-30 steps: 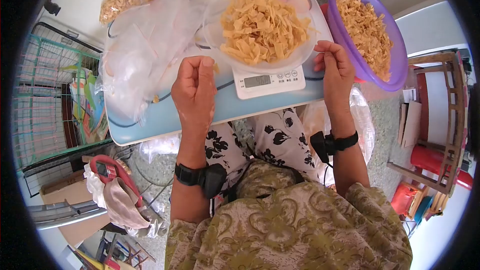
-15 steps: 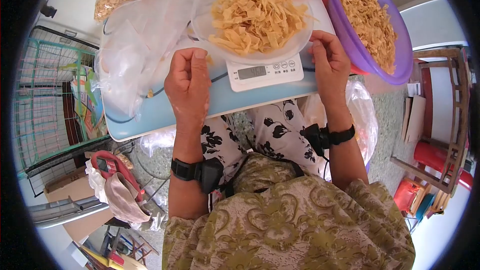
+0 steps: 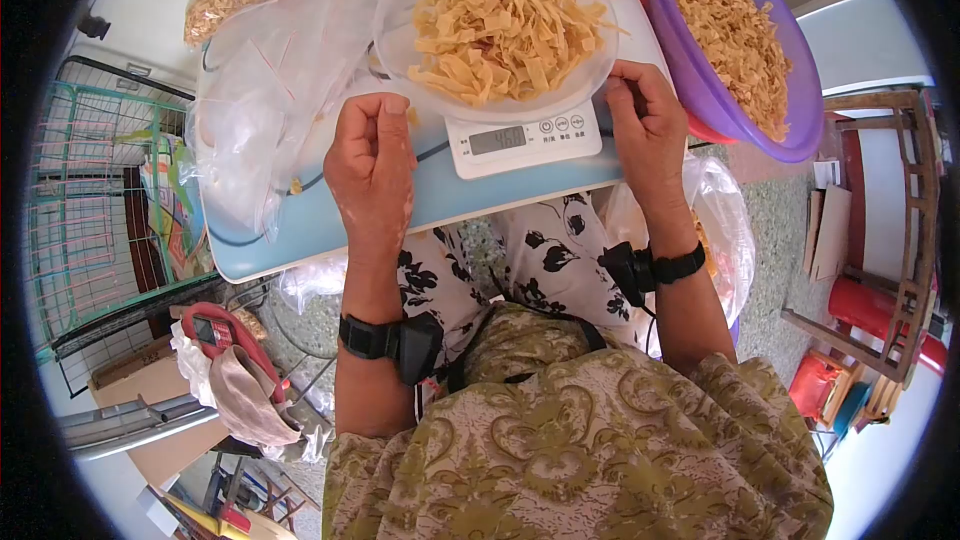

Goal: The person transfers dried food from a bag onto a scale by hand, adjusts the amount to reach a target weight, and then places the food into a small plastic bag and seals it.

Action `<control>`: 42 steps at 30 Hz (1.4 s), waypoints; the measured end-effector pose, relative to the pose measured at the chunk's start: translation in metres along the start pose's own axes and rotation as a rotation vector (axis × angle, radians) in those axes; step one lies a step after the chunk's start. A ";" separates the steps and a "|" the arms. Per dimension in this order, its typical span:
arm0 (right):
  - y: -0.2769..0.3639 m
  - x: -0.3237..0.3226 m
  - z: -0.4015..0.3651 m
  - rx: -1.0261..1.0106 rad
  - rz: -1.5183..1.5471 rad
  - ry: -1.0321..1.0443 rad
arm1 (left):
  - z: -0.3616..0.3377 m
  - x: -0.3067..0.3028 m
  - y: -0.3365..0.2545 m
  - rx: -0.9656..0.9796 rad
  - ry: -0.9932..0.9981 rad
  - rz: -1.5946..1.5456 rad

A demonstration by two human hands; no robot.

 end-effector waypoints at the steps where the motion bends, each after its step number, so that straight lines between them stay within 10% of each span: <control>1: 0.001 0.000 0.000 -0.001 0.000 -0.001 | 0.000 0.000 0.001 0.004 0.000 0.006; 21: 0.006 -0.001 0.000 -0.044 -0.046 0.010 | 0.004 0.001 0.005 0.024 0.027 -0.085; 30: 0.016 -0.107 0.001 0.338 0.285 0.291 | 0.004 0.000 0.006 0.026 0.032 0.000; 37: -0.118 -0.182 -0.099 0.889 -0.306 0.675 | 0.004 -0.001 0.006 0.028 0.008 0.035; 42: -0.229 -0.162 -0.163 0.723 -0.177 0.483 | 0.004 -0.002 0.005 0.049 -0.002 0.046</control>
Point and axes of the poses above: each hand's wrist, its own z-axis towards the middle knuckle, its own x-axis out of the palm, y = z × x, the point moved 8 cm from there along z, towards the middle knuckle, and after that the axes turned 11 degrees about -y, right-handed, at the moved point
